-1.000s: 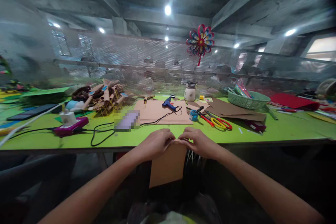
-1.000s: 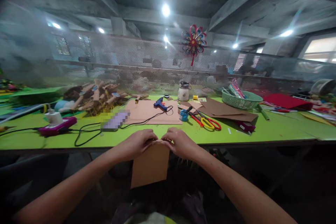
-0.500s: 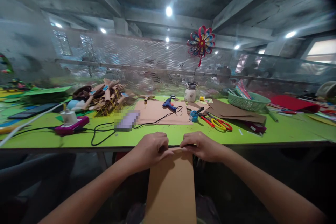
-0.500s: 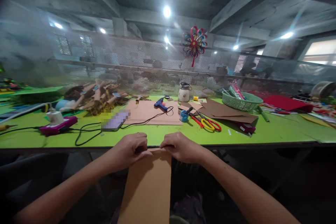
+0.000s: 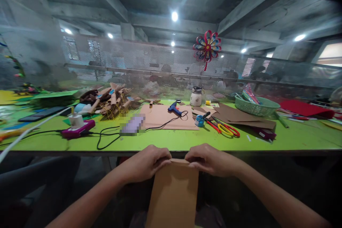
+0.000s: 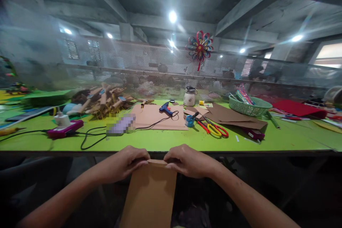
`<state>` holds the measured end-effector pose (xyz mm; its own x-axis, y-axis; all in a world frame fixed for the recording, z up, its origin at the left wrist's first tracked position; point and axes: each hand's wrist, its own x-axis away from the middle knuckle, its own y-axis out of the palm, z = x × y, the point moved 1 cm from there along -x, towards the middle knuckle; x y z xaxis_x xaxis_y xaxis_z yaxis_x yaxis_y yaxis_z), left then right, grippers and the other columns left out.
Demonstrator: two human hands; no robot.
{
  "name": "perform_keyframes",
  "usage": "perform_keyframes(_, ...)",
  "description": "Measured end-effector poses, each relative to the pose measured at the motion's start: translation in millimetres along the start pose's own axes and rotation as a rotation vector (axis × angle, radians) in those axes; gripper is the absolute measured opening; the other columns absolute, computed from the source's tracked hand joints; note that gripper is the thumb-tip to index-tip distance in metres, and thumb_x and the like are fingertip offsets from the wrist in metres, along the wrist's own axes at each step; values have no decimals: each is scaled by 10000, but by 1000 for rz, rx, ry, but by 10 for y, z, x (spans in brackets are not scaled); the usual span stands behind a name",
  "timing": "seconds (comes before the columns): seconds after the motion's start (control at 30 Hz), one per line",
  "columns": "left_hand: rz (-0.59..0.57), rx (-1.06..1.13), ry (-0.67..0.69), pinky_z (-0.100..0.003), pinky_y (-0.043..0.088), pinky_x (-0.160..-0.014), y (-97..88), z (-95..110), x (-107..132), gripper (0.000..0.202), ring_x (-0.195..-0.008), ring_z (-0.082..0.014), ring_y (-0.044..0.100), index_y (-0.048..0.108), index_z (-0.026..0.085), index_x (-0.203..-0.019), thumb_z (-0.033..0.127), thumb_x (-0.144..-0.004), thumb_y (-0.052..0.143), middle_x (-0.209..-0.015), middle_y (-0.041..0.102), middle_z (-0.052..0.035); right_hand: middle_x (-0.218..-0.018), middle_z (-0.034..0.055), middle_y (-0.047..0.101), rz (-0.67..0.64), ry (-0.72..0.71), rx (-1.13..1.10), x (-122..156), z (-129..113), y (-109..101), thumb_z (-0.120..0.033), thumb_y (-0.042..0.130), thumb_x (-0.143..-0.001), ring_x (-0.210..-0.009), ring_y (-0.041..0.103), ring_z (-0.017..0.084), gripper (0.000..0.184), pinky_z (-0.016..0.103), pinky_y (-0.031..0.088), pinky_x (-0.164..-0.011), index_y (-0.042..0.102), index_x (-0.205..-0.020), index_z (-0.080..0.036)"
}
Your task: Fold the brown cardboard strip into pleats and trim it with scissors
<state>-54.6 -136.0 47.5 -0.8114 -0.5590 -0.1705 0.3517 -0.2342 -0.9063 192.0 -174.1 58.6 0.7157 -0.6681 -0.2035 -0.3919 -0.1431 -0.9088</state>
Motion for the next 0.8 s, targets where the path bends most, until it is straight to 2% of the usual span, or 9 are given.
perform_keyframes(0.17, 56, -114, 17, -227, 285, -560, 14, -11, -41, 237, -624, -124, 515, 576, 181, -838, 324, -936, 415, -708, 619, -14, -843, 64, 654, 56, 15, 19, -12, 12, 60, -210, 474, -913, -750, 550, 134, 197, 220, 379, -665, 652, -966, -144)
perform_keyframes(0.3, 67, -32, 56, -219, 330, -624, -42, -30, -109, 255, -694, -131, 531, 607, 175, -866, 342, -933, 427, -777, 638, -27, -813, 66, 663, 62, 18, -78, -2, 38, -12, -243, 492, -910, -718, 561, 125, 222, 211, 388, -647, 676, -950, -127)
perform_keyframes(0.43, 42, 328, 41, -210, 369, -657, -86, -81, -193, 314, -723, -130, 528, 642, 153, -868, 418, -902, 479, -787, 630, -29, -820, 68, 663, 22, 49, -338, 53, 12, -183, -410, 503, -909, -709, 566, 126, 352, 207, 417, -639, 687, -975, -117)
perform_keyframes(0.53, 60, 706, 20, -221, 375, -633, 14, -97, -286, 387, -674, -126, 491, 639, 121, -796, 503, -813, 583, -716, 585, -22, -912, 90, 647, 141, -24, -613, 72, -34, -262, -535, 366, -933, -807, 586, 159, 520, 256, 456, -722, 643, -1105, -129)
perform_keyframes(0.6, 109, 939, 38, -236, 369, -630, 155, -78, -363, 445, -644, -121, 462, 612, 116, -711, 560, -738, 641, -657, 536, -10, -1037, 106, 617, 198, -89, -733, 52, -91, -274, -551, 331, -938, -921, 579, 186, 541, 302, 460, -801, 556, -1245, -166)
perform_keyframes(0.7, 132, 1217, 62, -257, 359, -603, 399, -11, -469, 542, -611, -120, 430, 513, 135, -569, 641, -604, 703, -586, 446, 6, -1099, 101, 567, 153, -165, -636, -17, -222, -279, -482, 472, -911, -999, 535, 196, 477, 329, 435, -869, 515, -1302, -212)
perform_keyframes(0.8, 90, 1284, 42, -279, 368, -570, 567, 92, -530, 601, -578, -125, 427, 463, 150, -522, 692, -504, 722, -545, 425, 4, -929, 72, 557, 131, -238, -465, -96, -344, -300, -454, 515, -896, -896, 514, 173, 413, 316, 438, -821, 600, -1214, -204)
